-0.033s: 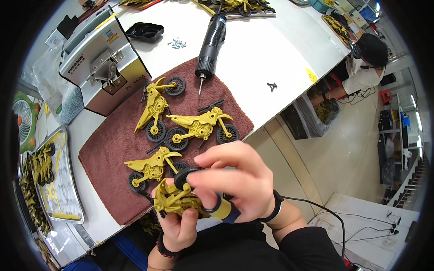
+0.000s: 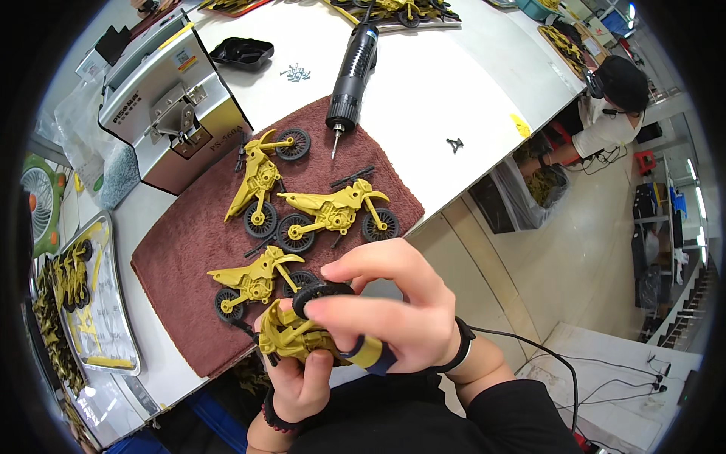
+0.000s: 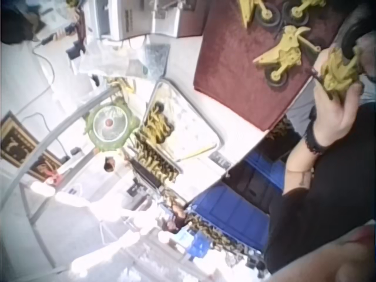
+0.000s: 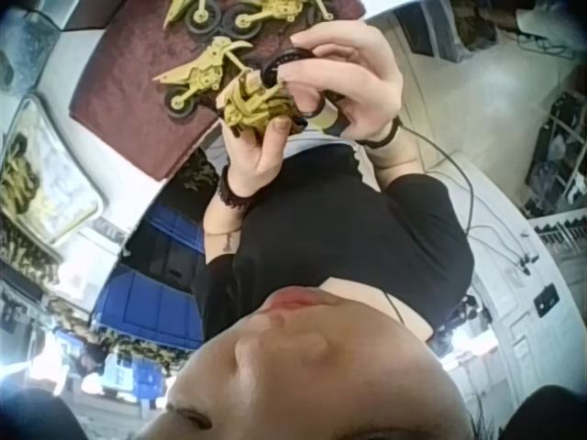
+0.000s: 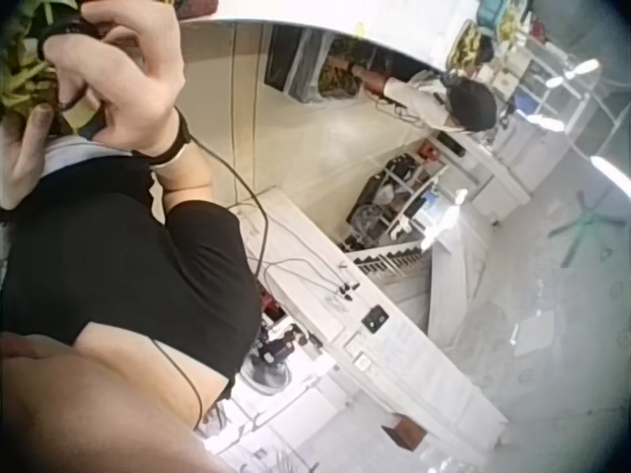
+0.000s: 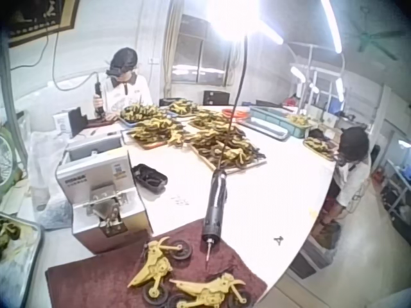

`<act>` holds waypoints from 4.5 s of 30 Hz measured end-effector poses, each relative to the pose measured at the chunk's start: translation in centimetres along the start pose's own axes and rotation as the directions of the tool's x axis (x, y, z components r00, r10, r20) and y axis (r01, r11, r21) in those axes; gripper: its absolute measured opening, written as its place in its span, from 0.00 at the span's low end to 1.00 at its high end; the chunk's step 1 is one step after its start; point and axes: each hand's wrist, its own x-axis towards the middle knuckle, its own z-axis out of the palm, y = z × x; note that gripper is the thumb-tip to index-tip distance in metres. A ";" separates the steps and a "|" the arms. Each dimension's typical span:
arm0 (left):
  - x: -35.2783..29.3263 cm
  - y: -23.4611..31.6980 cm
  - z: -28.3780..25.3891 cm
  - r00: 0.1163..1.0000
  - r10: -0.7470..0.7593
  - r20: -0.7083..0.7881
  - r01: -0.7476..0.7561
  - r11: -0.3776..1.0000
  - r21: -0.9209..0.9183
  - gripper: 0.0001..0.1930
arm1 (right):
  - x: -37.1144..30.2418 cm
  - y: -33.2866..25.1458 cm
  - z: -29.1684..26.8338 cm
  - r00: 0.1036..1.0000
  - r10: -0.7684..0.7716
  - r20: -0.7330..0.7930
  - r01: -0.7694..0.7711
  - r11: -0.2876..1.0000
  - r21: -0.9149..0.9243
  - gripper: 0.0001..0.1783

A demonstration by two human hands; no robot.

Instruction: Assembling parts of yellow toy motorcycles and using an electric tool on them at a workbench.

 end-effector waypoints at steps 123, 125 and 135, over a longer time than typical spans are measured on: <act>2.7 2.4 -2.7 0.992 0.123 0.035 -0.128 0.954 0.270 0.24 | 0.0 0.8 -0.4 0.906 0.292 0.306 -0.408 0.793 0.453 0.21; 2.7 2.4 -2.6 0.985 0.161 0.056 -0.170 0.952 0.256 0.24 | 0.1 0.9 -0.5 0.918 0.266 0.293 -0.381 0.793 0.476 0.20; 2.9 3.0 -2.1 0.990 -0.125 -0.064 0.129 0.989 0.065 0.25 | -0.9 0.7 0.3 0.919 0.365 0.148 -0.367 0.657 0.659 0.20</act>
